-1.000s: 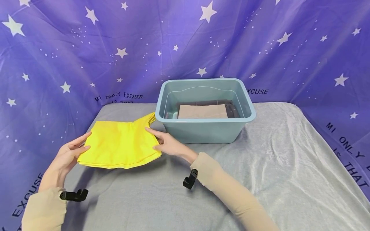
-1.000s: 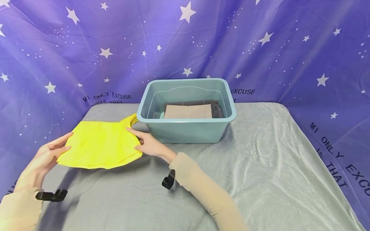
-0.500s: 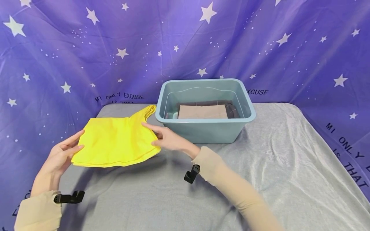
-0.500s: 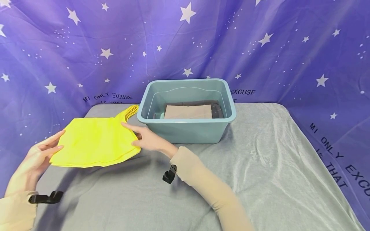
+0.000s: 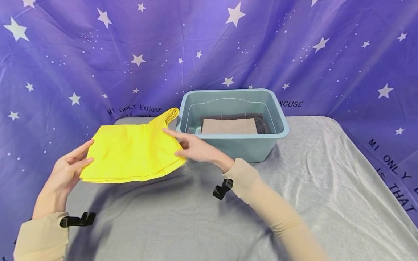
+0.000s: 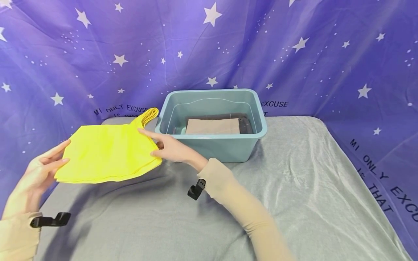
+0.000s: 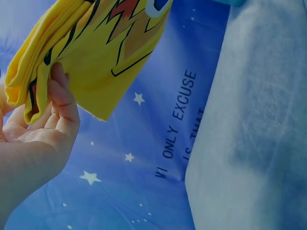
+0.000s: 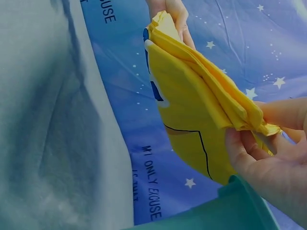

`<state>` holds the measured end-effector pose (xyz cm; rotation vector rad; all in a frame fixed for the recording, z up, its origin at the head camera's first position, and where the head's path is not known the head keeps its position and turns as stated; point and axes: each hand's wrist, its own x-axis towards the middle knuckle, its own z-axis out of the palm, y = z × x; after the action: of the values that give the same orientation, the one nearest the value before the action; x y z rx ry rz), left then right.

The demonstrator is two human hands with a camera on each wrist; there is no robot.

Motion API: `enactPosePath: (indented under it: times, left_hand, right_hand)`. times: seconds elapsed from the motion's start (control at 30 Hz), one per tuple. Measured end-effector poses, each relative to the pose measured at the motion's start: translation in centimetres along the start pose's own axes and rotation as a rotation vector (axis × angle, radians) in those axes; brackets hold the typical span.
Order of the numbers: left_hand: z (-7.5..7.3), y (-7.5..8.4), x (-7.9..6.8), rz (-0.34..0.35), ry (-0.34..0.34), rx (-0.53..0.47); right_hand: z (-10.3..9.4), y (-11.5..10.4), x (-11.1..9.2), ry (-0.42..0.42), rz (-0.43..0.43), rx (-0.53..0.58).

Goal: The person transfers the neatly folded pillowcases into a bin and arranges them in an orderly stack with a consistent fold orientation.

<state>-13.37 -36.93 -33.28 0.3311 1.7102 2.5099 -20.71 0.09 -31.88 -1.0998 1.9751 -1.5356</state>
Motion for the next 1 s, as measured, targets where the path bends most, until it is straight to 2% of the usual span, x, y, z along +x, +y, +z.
enactPosePath:
  times: [0.37, 0.6, 0.87, 1.0]
  left_hand:
    - [1.8, 1.0, 1.2, 0.028, 0.019, -0.008]
    - [3.2, 1.4, 2.3, 0.052, 0.023, 0.043]
    - [5.0, 1.6, 3.9, 0.054, -0.027, -0.055]
    - [6.0, 1.5, 4.7, 0.051, -0.021, -0.059]
  right_hand:
    - [-2.0, -1.3, -1.0, 0.044, -0.035, 0.054]
    - [-3.6, -2.0, -1.8, 0.067, -0.054, 0.107]
    - [-5.3, -2.7, -3.3, 0.114, -0.055, 0.183]
    - [-6.2, -2.9, -4.1, 0.138, -0.073, 0.199]
